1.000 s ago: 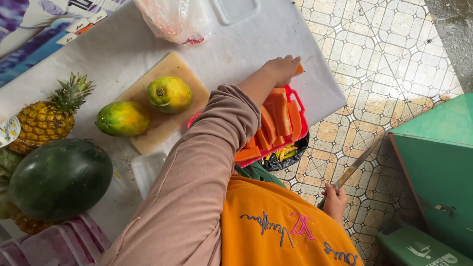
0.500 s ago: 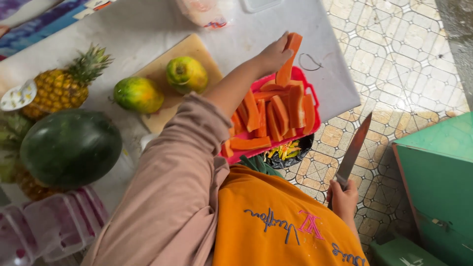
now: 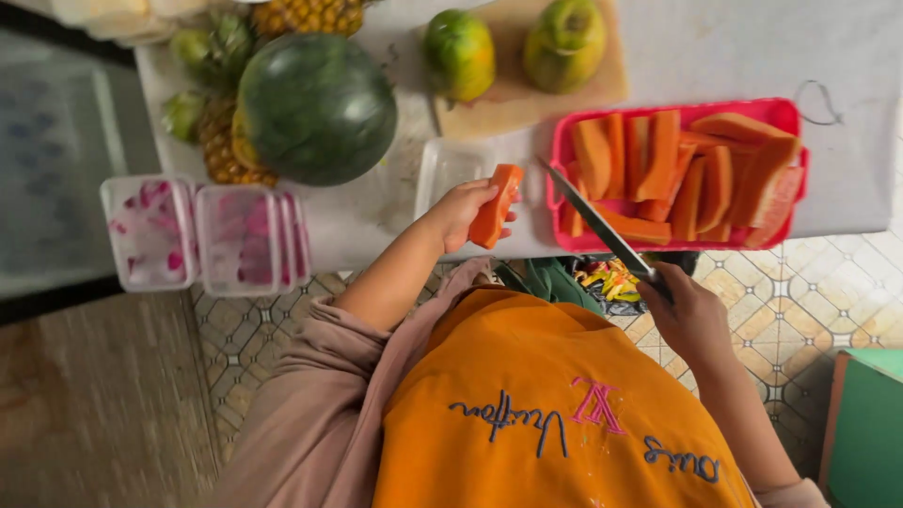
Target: Slicing pre-cut papaya strips into smaller cubes and placing them into a plastic container for packaging.
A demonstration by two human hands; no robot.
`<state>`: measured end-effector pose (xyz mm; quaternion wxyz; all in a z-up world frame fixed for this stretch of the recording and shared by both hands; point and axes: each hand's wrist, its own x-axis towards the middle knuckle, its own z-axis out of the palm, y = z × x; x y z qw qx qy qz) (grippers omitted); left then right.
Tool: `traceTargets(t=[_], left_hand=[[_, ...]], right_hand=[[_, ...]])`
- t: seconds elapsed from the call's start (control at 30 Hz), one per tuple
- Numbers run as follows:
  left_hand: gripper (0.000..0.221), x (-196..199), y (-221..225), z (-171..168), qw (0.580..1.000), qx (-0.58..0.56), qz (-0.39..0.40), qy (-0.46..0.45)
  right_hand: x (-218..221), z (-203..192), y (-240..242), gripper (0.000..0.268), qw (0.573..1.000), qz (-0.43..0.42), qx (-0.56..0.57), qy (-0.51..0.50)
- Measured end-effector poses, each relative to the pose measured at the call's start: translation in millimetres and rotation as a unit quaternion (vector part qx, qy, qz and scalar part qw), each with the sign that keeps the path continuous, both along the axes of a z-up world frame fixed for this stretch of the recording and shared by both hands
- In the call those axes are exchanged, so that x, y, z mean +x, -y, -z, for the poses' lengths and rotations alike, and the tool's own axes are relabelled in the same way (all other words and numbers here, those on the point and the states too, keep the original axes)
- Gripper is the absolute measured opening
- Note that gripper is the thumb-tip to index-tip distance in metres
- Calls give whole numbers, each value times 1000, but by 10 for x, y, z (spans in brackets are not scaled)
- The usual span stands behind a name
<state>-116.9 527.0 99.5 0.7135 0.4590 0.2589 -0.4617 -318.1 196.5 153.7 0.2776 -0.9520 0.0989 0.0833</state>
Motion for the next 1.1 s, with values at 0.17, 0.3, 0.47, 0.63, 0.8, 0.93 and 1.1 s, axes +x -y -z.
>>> traceTargets(t=[0.17, 0.3, 0.47, 0.63, 0.8, 0.93, 1.1], left_hand=[[45, -144, -662, 179, 1000, 0, -26, -18], [42, -162, -954, 526, 999, -10, -37, -28], [41, -77, -1053, 350, 999, -8, -22, -30], [39, -7, -1077, 375, 999, -18, -12, -41], [39, 41, -1081, 489, 999, -28, 12, -38], [39, 89, -1084, 350, 999, -19, 35, -31], [40, 130, -1136, 514, 997, -17, 39, -57]], right_hand=[[255, 16, -520, 30, 990, -133, -39, 41], [368, -132, -756, 24, 982, -188, -29, -1], [363, -176, -879, 25, 981, -188, -46, -3], [316, -73, -878, 26, 981, -183, -63, 0], [260, 15, -936, 34, 979, -180, -92, 15], [314, -146, -1092, 28, 982, -177, -71, 12], [344, 179, -1083, 34, 978, -181, -73, -75]])
